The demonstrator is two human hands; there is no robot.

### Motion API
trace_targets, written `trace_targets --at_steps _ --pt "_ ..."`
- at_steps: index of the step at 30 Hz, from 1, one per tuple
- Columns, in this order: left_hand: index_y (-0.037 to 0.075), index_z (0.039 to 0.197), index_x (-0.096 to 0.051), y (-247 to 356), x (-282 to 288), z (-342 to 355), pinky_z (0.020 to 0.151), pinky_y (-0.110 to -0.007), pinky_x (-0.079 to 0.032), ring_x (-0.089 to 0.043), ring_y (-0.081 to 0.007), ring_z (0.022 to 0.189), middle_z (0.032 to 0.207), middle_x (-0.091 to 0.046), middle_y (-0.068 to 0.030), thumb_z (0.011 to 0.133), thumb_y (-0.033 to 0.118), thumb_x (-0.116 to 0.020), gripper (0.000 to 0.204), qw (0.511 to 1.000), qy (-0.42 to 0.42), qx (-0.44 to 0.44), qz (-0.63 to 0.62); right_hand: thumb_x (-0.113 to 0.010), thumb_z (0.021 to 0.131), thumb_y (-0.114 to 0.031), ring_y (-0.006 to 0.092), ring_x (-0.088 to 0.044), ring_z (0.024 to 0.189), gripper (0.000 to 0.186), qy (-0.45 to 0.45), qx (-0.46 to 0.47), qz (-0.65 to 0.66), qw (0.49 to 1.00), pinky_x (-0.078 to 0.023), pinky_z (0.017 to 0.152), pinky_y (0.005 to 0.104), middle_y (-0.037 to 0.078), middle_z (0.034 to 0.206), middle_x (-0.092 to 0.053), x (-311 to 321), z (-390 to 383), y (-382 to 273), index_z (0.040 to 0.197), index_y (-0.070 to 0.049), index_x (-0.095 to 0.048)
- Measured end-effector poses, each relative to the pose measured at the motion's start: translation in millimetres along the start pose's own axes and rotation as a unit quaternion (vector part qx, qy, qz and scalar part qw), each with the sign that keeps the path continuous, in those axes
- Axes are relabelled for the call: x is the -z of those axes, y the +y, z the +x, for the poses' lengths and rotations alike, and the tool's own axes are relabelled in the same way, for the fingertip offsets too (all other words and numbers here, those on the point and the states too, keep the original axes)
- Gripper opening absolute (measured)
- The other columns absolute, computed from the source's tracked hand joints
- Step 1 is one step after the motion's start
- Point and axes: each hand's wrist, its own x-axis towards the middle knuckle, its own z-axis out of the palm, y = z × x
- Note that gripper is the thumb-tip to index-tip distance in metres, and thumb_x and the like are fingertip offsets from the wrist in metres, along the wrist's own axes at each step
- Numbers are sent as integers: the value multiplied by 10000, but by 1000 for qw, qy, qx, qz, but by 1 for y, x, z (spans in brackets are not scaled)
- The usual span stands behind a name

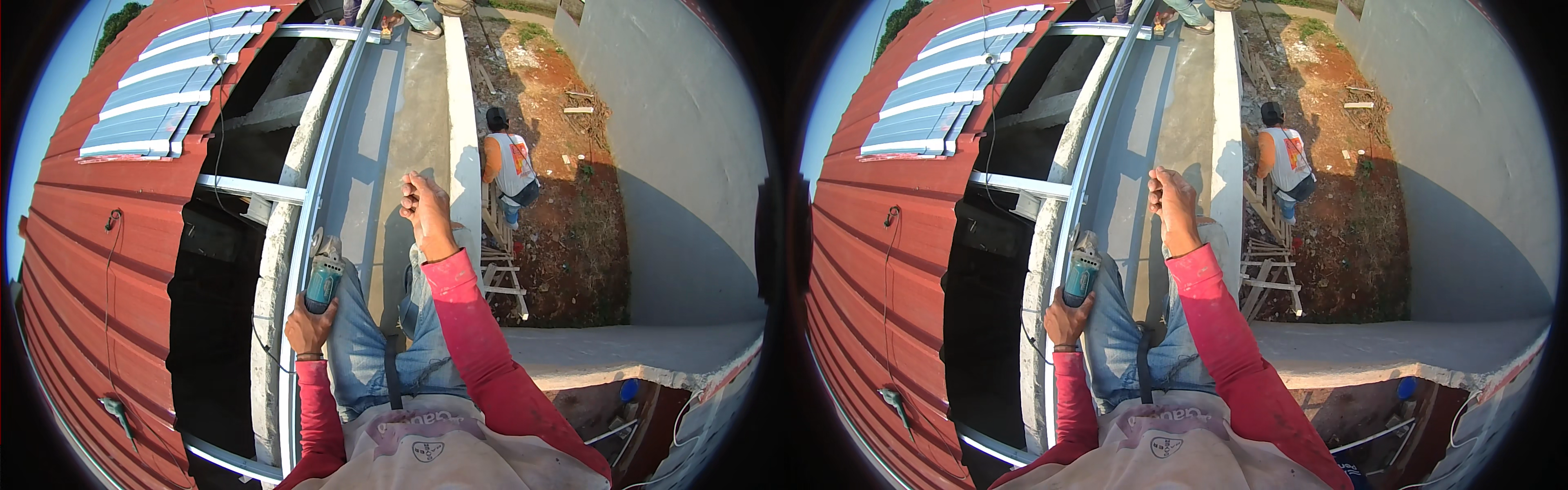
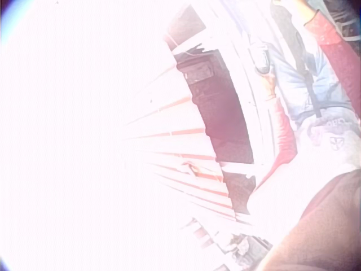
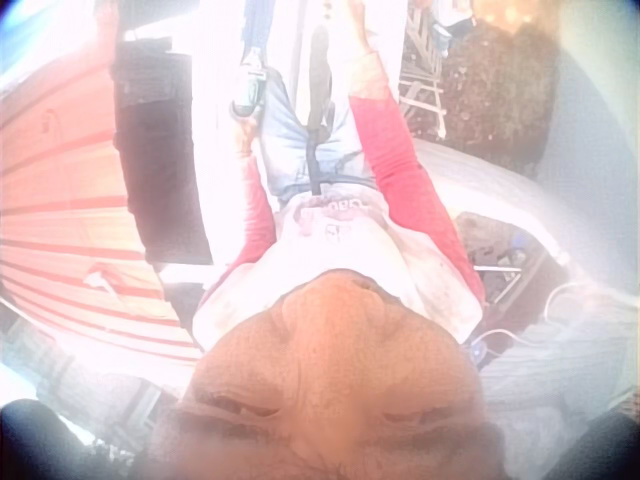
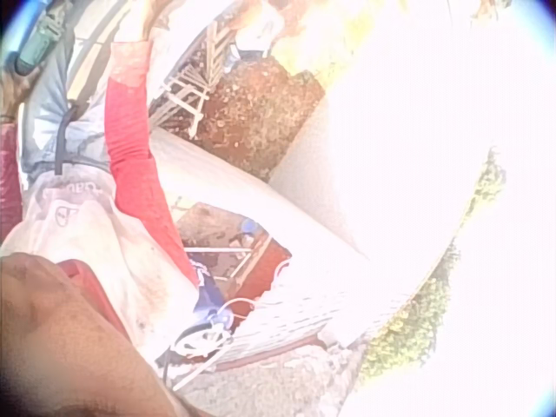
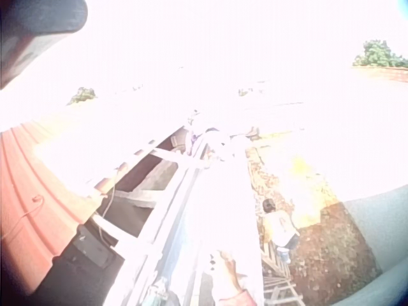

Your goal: The person sits on a rooftop and uses an angle grinder to smooth or cut a metal frame attached to the roof edge. The person holds the tool with both hands and moves it along the frame while another worker is visible nearby.

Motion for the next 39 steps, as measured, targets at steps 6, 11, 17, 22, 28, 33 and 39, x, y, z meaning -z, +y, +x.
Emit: trace_targets --at_steps 6,11,17,22,28,33,39 --pt "-66 1119 -634 3 3 0 704 -484 -544 -685 -448 769 803 -674 -302 684 561 -749 772 1000 -2 -3 3 -607 950 -250 79 -446 633 156 -5 -6 -13 1000 -365 567 239 -32 769 -514 0 -2 -2 936 -95 -598" --pt "-66 1117 -635 1 1 1 702 -481 -545 -688 -444 764 802 -674 -302 682 561 -752 772 1000 -2 -3 5 -610 948 -251 78 -446 636 157 -6 -6 -10 1000 -364 569 241 -33 769 -513 1 -1 -1 938 -94 -600" --pt "-67 1117 -634 1 1 0 701 -480 -545 -688 -445 762 801 -673 -302 683 576 -744 783 1000 -2 -1 14 -609 949 -249 79 -445 637 156 -6 -7 -8 1000 -361 570 242 -35 768 -512 0 -2 -2 926 -96 -602" --pt "-66 1118 -634 -1 -2 0 703 -482 -544 -687 -446 766 805 -675 -299 684 589 -740 793 1000 2 -6 -2 -601 955 -244 79 -441 639 151 -9 -4 -8 1000 -360 574 241 -35 768 -511 0 -2 -3 924 -96 -602" --pt "-64 1126 -633 1 1 0 701 -479 -545 -686 -446 768 810 -677 -296 682 590 -742 798 1000 0 1 -1 -601 955 -240 80 -442 638 149 -9 -5 -5 1000 -361 572 243 -34 769 -511 0 -2 -3 919 -95 -601" --pt "-62 1134 -633 1 1 1 700 -480 -547 -689 -443 770 810 -678 -296 680 586 -746 798 1000 1 -2 3 -603 953 -241 80 -443 634 149 -5 -5 -7 1000 -362 570 242 -35 771 -510 0 -1 -3 919 -95 -601" --pt "-66 1132 -635 1 1 1 705 -473 -550 -692 -438 770 809 -678 -299 679 591 -741 804 1000 -1 -1 -4 -601 953 -244 78 -441 630 149 -4 -7 -14 1000 -362 569 240 -36 769 -510 -1 -1 -2 920 -98 -600"
